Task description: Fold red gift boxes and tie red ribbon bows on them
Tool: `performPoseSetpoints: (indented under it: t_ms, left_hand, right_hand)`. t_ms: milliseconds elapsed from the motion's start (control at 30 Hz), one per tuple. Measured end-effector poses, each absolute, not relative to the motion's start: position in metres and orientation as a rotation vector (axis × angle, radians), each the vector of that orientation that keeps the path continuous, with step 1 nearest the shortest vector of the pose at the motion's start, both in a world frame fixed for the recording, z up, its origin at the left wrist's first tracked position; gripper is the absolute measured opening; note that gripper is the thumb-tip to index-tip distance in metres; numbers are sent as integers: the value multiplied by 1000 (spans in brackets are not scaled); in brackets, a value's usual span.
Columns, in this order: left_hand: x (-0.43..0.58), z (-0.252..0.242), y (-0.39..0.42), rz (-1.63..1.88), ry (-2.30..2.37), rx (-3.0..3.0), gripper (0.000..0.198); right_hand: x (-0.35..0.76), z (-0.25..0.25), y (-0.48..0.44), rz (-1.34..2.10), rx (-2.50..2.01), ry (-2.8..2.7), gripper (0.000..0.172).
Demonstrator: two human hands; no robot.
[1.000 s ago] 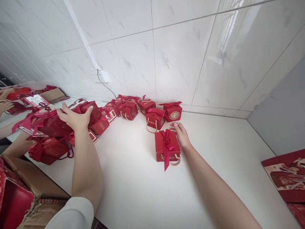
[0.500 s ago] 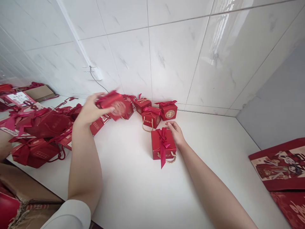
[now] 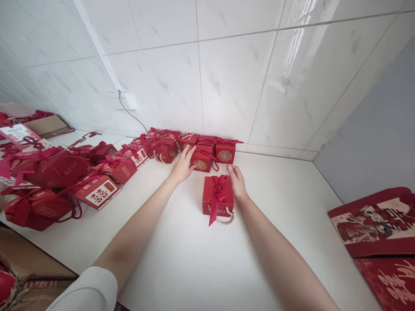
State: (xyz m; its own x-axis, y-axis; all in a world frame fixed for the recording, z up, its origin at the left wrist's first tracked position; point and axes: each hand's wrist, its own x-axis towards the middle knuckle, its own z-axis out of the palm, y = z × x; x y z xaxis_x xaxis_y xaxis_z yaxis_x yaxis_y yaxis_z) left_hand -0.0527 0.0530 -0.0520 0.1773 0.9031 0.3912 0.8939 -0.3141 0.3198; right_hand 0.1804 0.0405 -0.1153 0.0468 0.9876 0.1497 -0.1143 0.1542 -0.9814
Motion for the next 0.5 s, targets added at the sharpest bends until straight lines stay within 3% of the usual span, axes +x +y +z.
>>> performPoseSetpoints:
  t_ms: [133,300,400,500]
  left_hand:
    - [-83,4,36,1003,2166,2351,61]
    - [-169,77,-32,1682,2836,1446,67]
    - [-221,82,-70,1929,3156,768,77]
    - [-258,69,-82,1880,3155,461,85]
  right_hand:
    - [183,-118,39,1125,-1036,-1145,34]
    - [185,-126,40,1180,-1010,-1148,32]
    - [185,-128,41,1193,-1012,-1145,33]
    - [185,-128,41,1175,-1034,-1133,34]
